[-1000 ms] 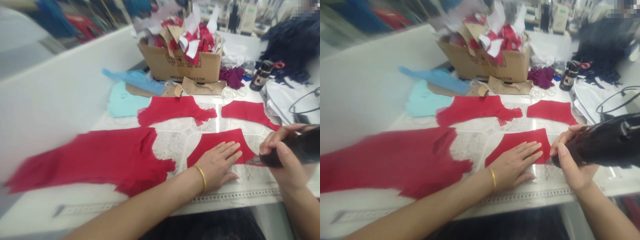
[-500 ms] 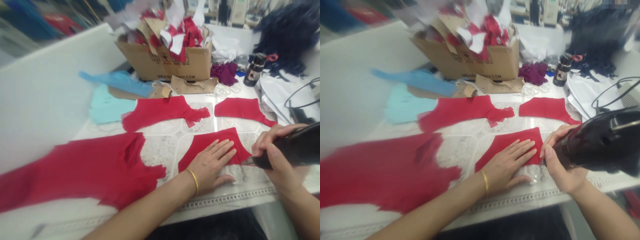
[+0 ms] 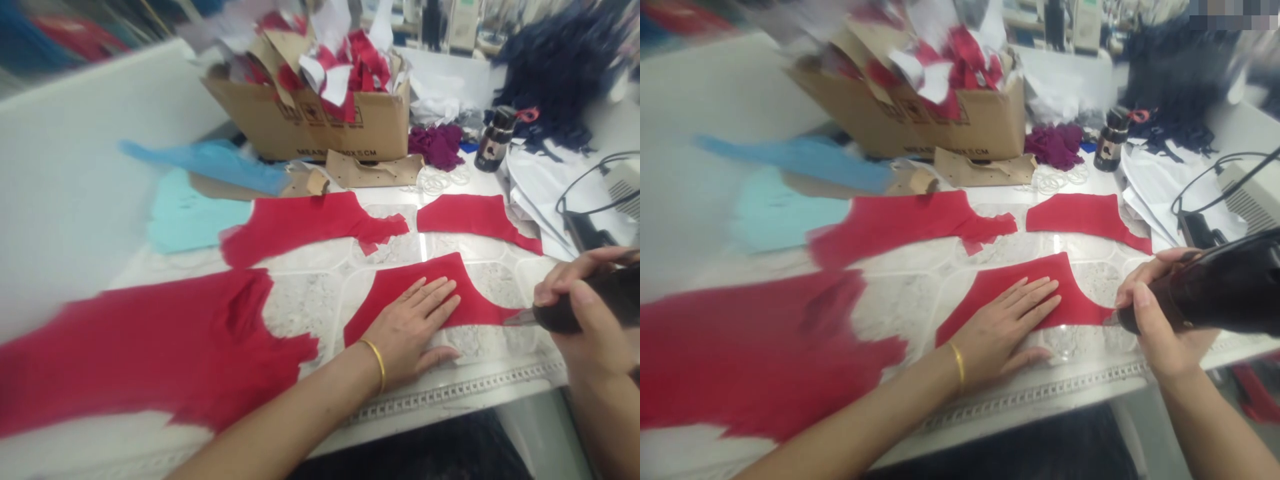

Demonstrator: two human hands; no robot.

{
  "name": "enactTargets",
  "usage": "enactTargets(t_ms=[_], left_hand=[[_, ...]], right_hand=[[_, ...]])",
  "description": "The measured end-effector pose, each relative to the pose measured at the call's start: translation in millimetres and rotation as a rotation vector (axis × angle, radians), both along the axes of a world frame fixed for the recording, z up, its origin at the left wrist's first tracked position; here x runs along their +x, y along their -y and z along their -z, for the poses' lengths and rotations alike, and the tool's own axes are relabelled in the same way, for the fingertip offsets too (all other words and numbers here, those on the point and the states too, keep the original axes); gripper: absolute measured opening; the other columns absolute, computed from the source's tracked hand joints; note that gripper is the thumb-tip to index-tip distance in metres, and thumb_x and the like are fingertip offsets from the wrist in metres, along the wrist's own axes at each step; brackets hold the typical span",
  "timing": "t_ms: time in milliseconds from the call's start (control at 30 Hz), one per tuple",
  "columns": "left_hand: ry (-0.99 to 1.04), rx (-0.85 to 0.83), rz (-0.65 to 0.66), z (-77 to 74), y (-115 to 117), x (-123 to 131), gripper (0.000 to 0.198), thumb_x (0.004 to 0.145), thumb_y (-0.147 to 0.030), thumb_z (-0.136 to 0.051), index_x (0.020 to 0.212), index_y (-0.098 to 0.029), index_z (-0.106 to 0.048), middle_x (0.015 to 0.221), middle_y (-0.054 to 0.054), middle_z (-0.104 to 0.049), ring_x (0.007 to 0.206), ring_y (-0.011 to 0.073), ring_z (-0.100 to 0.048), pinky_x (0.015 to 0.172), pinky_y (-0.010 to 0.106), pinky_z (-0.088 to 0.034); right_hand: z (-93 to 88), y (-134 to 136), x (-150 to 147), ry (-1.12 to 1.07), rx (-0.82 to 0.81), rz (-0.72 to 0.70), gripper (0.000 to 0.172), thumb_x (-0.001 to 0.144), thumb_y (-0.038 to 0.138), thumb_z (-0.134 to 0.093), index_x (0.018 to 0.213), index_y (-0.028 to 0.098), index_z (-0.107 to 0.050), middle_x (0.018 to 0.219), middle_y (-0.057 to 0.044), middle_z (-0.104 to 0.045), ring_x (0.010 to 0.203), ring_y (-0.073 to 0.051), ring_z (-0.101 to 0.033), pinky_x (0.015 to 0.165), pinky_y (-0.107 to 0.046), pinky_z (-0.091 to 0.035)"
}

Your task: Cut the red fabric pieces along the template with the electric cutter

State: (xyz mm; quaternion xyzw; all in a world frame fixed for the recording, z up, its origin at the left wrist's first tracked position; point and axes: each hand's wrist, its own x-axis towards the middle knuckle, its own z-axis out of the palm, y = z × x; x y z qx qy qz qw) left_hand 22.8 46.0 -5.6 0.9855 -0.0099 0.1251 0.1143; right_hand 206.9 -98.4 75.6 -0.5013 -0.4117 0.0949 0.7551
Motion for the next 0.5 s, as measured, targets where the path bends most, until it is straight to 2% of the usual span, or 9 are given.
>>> enactTargets(t_ms=[133, 233, 300, 400, 500], left_hand=[[0.112, 0.077, -0.04, -7.8, 1, -3, 0.058, 0.111, -0.049, -0.033, 0.145, -0.007, -0.054, 0.15, 0.018, -0.056, 0.145, 0.0299, -0.047, 0.121, 0.047, -0.041], [0.169, 0.111, -0.181, -17.3, -3, -13, 0.043, 0.111, -0.031, -0.035, 0.136, -0.008, -0.061, 0.137, 0.017, -0.065, 0.131, 0.0294, -0.059, 0.113, 0.045, -0.05], [0.164, 0.126, -0.31, -22.7, -10, -26, 0.038, 0.108, -0.025, -0.037, 0.131, -0.01, -0.064, 0.127, 0.017, -0.068, 0.12, 0.0302, -0.063, 0.106, 0.046, -0.054], [0.089, 0.155, -0.491, -26.1, -24, -50, 0.033, 0.105, -0.03, -0.044, 0.122, -0.014, -0.067, 0.113, 0.016, -0.067, 0.105, 0.0326, -0.063, 0.091, 0.048, -0.057], [-0.041, 0.134, -0.612, -25.3, -35, -68, 0.028, 0.101, -0.04, -0.054, 0.107, -0.017, -0.067, 0.098, 0.012, -0.063, 0.092, 0.0314, -0.06, 0.077, 0.043, -0.054]], right_hand=[[1.2, 4, 1, 0.033, -0.056, 0.016, 0.025, 0.09, 0.021, -0.077, 0.107, 0.027, -0.06, 0.074, 0.005, -0.063, 0.058, -0.014, -0.061, 0.057, -0.029, -0.057], [0.0, 7, 0, 0.052, -0.053, 0.018, 0.024, 0.09, 0.022, -0.076, 0.106, 0.026, -0.059, 0.072, 0.005, -0.063, 0.059, -0.014, -0.062, 0.058, -0.029, -0.057], [-0.5, 7, 1, 0.013, -0.021, 0.022, 0.027, 0.089, 0.022, -0.078, 0.108, 0.025, -0.059, 0.071, 0.006, -0.063, 0.058, -0.013, -0.061, 0.057, -0.027, -0.056], [0.3, 5, 6, -0.027, 0.029, 0.043, 0.032, 0.085, 0.021, -0.081, 0.108, 0.023, -0.058, 0.069, 0.007, -0.063, 0.055, -0.012, -0.059, 0.054, -0.025, -0.056], [3.3, 5, 13, -0.022, -0.003, 0.139, 0.039, 0.08, 0.026, -0.086, 0.108, 0.023, -0.058, 0.067, 0.007, -0.063, 0.057, -0.012, -0.059, 0.055, -0.025, -0.056]])
